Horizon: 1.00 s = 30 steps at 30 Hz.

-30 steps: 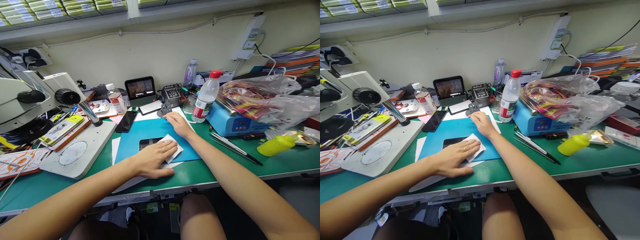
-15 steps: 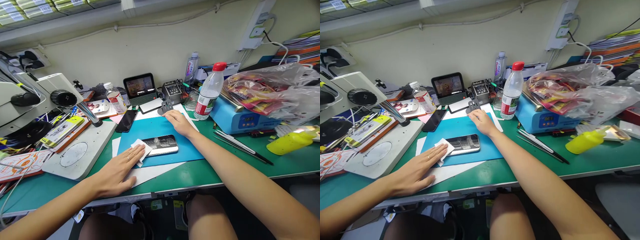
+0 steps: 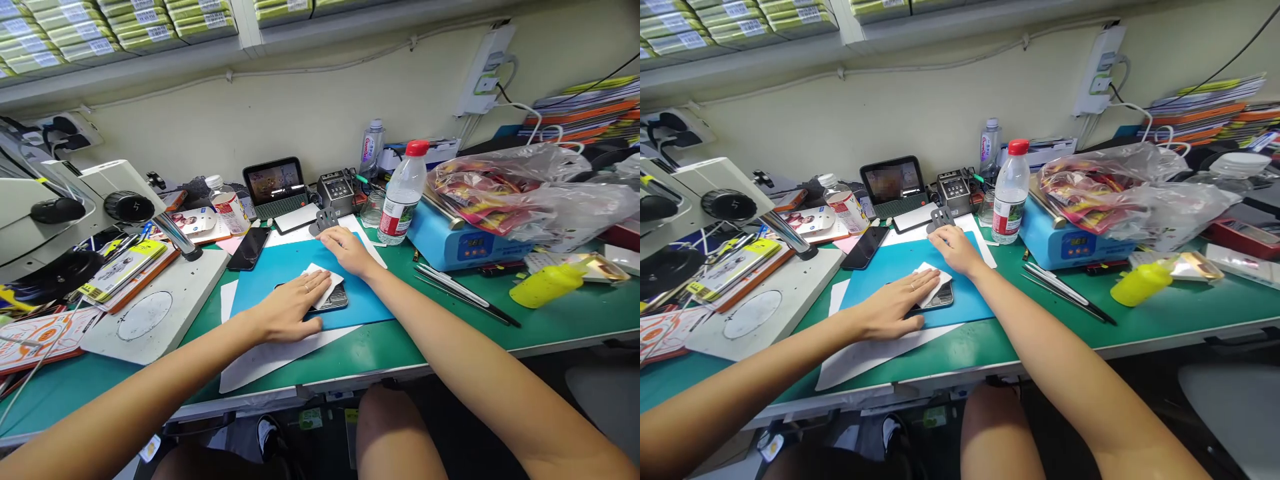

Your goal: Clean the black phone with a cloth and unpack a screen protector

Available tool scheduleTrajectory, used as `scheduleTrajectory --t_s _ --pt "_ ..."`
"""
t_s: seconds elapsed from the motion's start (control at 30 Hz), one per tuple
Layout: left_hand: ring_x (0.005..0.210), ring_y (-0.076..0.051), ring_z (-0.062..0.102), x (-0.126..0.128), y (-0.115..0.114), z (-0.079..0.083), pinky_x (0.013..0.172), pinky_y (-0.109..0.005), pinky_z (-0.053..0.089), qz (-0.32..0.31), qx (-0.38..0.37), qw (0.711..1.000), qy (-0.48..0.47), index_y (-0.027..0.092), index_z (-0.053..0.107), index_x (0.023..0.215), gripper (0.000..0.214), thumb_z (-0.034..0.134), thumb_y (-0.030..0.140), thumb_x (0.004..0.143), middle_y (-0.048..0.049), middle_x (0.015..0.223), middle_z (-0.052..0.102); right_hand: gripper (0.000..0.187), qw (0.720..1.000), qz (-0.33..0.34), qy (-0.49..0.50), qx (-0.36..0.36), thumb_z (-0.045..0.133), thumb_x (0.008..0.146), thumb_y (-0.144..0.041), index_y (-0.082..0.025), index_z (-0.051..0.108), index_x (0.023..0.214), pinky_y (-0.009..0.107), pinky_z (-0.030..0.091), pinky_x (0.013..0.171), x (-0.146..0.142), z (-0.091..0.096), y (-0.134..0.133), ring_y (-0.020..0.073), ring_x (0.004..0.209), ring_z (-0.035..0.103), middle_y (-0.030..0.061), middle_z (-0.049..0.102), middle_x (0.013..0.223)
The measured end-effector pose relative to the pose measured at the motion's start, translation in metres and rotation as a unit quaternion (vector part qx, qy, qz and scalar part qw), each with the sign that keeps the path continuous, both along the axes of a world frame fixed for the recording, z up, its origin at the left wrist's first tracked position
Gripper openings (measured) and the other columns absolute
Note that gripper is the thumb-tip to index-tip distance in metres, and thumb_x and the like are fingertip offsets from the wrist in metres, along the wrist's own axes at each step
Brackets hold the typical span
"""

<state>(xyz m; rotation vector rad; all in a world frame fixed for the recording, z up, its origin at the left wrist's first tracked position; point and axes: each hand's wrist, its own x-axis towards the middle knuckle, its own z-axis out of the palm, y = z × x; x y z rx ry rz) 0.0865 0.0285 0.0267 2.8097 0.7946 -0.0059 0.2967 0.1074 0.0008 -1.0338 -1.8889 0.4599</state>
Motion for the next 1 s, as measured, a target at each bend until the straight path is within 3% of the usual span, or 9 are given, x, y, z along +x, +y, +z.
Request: scheduleTrajectory --t_s 0.13,0.23,0.4,0.5,0.6,0.67,0.77,0.9,1.0 --pt "0.152 -0.029 0.016 0.03 -0.01 -0.004 0.125 -0.046 0.015 -0.01 0.011 1.0 -0.027 0.004 0.025 0.153 0.079 0.049 0.042 0.089 -0.0199 0.162 0.021 0.046 1.0 -0.003 0.003 -0.001 0.043 0.097 -0.057 -0.024 0.075 0.095 0.043 0.041 0.101 0.003 0.0 0.0 0.0241 0.108 0.061 0.0077 0.072 0.106" --pt "0.152 -0.029 0.017 0.032 -0.028 -0.007 0.124 -0.047 0.017 -0.021 0.018 0.998 -0.048 0.006 0.024 0.154 0.08 0.049 0.046 0.089 -0.0188 0.162 0.021 0.048 1.0 -0.001 0.007 -0.007 0.043 0.096 -0.058 -0.022 0.075 0.098 0.043 0.041 0.102 0.005 -0.001 -0.001 0.0245 0.111 0.06 0.0093 0.071 0.108" --pt "0.153 -0.026 0.014 -0.02 -0.055 -0.009 0.125 -0.045 0.019 0.011 0.03 0.999 -0.038 0.013 0.017 0.157 0.076 0.047 0.041 0.094 -0.013 0.164 0.017 0.046 1.0 -0.003 0.003 -0.012 0.044 0.096 -0.058 -0.024 0.076 0.095 0.048 0.039 0.104 0.006 -0.001 0.001 0.0262 0.109 0.06 0.0085 0.072 0.108" --pt "0.152 -0.026 0.015 -0.058 -0.06 -0.011 0.125 -0.046 0.02 0.068 0.037 0.997 -0.023 0.015 0.013 0.158 0.072 0.044 0.036 0.096 -0.0123 0.165 0.014 0.048 1.0 -0.002 0.001 -0.011 0.043 0.096 -0.06 -0.024 0.076 0.093 0.048 0.04 0.103 0.005 0.0 0.001 0.027 0.109 0.06 0.0084 0.072 0.107" --pt "0.152 -0.028 0.018 -0.074 -0.06 -0.012 0.124 -0.049 0.02 0.113 0.05 0.992 -0.014 0.016 0.013 0.159 0.072 0.044 0.033 0.096 -0.0129 0.164 0.015 0.05 1.0 -0.001 -0.001 -0.013 0.042 0.095 -0.061 -0.024 0.076 0.092 0.047 0.041 0.102 0.003 0.001 0.001 0.0267 0.109 0.061 0.0086 0.072 0.106" --pt "0.151 -0.029 0.018 -0.067 -0.056 -0.012 0.124 -0.051 0.019 0.124 0.052 0.991 -0.012 0.014 0.016 0.158 0.073 0.045 0.034 0.094 -0.0137 0.164 0.016 0.05 1.0 -0.002 -0.002 -0.012 0.042 0.095 -0.062 -0.024 0.076 0.092 0.047 0.041 0.102 0.003 0.001 0.0 0.0267 0.109 0.061 0.0087 0.072 0.107" --pt "0.152 -0.029 0.016 -0.038 -0.044 -0.011 0.124 -0.05 0.019 0.121 0.035 0.992 -0.024 0.011 0.021 0.157 0.073 0.046 0.037 0.093 -0.0158 0.163 0.017 0.051 1.0 -0.004 -0.004 -0.008 0.043 0.095 -0.062 -0.024 0.076 0.094 0.049 0.04 0.103 0.003 0.0 0.001 0.0272 0.108 0.061 0.0093 0.072 0.107" --pt "0.152 -0.028 0.017 0.011 -0.024 -0.01 0.124 -0.047 0.018 0.081 0.011 0.995 -0.054 0.008 0.026 0.155 0.075 0.045 0.046 0.093 -0.0171 0.162 0.019 0.052 1.0 -0.003 -0.012 -0.008 0.042 0.095 -0.063 -0.024 0.076 0.097 0.048 0.039 0.103 0.004 0.001 0.001 0.0269 0.11 0.061 0.0098 0.072 0.109" --pt "0.152 -0.03 0.017 0.032 -0.018 -0.011 0.124 -0.046 0.017 0.055 -0.004 0.997 -0.062 0.005 0.027 0.154 0.079 0.044 0.053 0.094 -0.0184 0.162 0.02 0.052 1.0 0.007 -0.017 -0.01 0.041 0.096 -0.061 -0.023 0.076 0.098 0.047 0.04 0.103 0.004 0.001 0.001 0.0262 0.11 0.061 0.0098 0.072 0.109"
